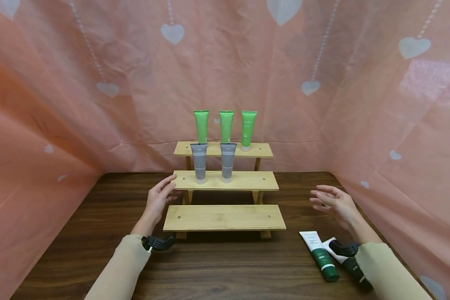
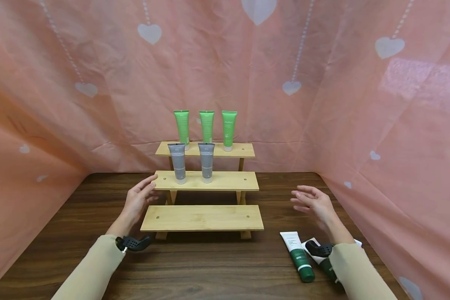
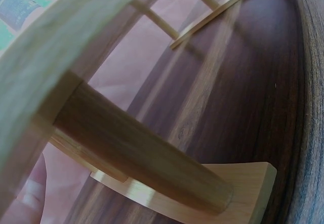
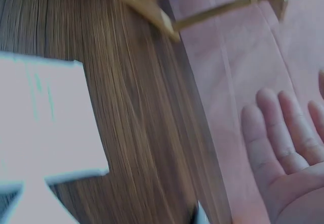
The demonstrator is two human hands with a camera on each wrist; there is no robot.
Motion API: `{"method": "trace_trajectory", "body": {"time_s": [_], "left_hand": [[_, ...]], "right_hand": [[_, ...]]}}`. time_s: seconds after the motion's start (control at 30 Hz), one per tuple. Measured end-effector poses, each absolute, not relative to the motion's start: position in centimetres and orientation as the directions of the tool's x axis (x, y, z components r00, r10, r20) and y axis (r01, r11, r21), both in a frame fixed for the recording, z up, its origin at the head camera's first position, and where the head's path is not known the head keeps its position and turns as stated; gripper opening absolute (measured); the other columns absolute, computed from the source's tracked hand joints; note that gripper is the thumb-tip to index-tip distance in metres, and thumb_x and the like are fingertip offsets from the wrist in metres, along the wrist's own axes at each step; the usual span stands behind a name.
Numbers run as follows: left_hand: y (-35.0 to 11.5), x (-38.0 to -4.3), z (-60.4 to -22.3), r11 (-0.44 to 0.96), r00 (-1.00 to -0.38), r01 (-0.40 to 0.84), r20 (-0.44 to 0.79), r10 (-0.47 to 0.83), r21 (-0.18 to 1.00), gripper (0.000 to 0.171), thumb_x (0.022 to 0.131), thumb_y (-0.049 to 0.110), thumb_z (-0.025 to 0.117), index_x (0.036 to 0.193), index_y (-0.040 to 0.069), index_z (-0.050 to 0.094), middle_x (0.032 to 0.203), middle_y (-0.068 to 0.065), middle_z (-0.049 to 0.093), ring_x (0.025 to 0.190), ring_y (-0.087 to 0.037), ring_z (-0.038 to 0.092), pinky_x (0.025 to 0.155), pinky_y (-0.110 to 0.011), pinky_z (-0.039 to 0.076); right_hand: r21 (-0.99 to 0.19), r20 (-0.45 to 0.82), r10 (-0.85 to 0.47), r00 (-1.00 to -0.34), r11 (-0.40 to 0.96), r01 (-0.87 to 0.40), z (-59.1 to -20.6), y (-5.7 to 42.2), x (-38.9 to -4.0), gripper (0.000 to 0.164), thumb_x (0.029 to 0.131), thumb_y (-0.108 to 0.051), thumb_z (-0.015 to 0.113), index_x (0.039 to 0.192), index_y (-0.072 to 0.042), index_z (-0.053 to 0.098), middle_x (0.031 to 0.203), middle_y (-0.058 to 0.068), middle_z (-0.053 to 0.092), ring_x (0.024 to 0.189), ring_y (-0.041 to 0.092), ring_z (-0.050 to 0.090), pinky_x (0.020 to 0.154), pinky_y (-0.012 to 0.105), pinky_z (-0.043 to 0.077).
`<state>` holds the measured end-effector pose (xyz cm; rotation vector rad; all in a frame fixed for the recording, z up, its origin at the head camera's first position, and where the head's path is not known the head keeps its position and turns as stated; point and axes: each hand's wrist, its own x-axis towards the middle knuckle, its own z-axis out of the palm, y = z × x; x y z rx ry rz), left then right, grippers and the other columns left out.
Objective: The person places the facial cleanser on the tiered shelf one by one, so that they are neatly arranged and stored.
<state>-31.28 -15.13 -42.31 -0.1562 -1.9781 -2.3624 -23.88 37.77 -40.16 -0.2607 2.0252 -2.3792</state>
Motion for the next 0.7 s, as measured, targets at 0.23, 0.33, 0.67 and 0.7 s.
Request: {"method": "trace_trajectory", "body": {"time_s": [0.23,0.33,0.67,0.7], "left_hand": [[-15.0,-31.0,-42.0,-0.175,-0.993,0.112,0.118,0.026,0.978,0.042,0.095,0.017,0.056,0.134,0.005,0.049,0.085,0.003,0.063,0.093,-0.030,0.062,0.080,-0.038,0.051],[-15.2,-31.6,-42.8,-0.172,-0.991,0.125,0.130,0.019,0.977,0.043,0.093,0.022,0.058,0.133,0.007,0.051,0.088,0.003,0.064,0.091,-0.027,0.063,0.077,-0.034,0.051],[-15.2,-31.9,-43.3,-0.157,-0.990,0.138,0.140,0.002,0.978,0.044,0.092,0.027,0.060,0.132,0.011,0.053,0.091,0.002,0.063,0.092,-0.029,0.063,0.074,-0.032,0.052],[-15.2,-32.0,-43.3,-0.156,-0.990,0.138,0.140,0.003,0.978,0.044,0.092,0.027,0.060,0.132,0.011,0.053,0.090,0.002,0.063,0.091,-0.028,0.063,0.075,-0.033,0.052]], "right_hand": [[-0.999,0.024,-0.107,-0.994,-0.048,-0.019,-40.1,40.8,-23.0,0.022,0.096,-0.005,0.050,0.114,-0.018,0.050,0.103,-0.007,0.067,0.093,0.017,0.065,0.079,0.036,0.052],[-1.000,0.004,-0.081,-0.997,0.010,-0.005,-40.1,42.1,-22.7,0.022,0.096,-0.008,0.052,0.114,-0.020,0.049,0.102,-0.010,0.066,0.091,0.014,0.065,0.078,0.033,0.053],[-0.992,-0.063,-0.016,-0.998,0.114,0.061,-41.2,45.0,-22.2,0.025,0.094,-0.013,0.056,0.111,-0.029,0.048,0.099,-0.020,0.060,0.092,-0.003,0.057,0.077,0.023,0.049],[-0.991,-0.066,0.005,-0.998,0.113,0.066,-41.3,45.1,-22.2,0.025,0.093,-0.014,0.058,0.111,-0.029,0.048,0.098,-0.021,0.060,0.092,-0.004,0.057,0.076,0.022,0.049]]}}
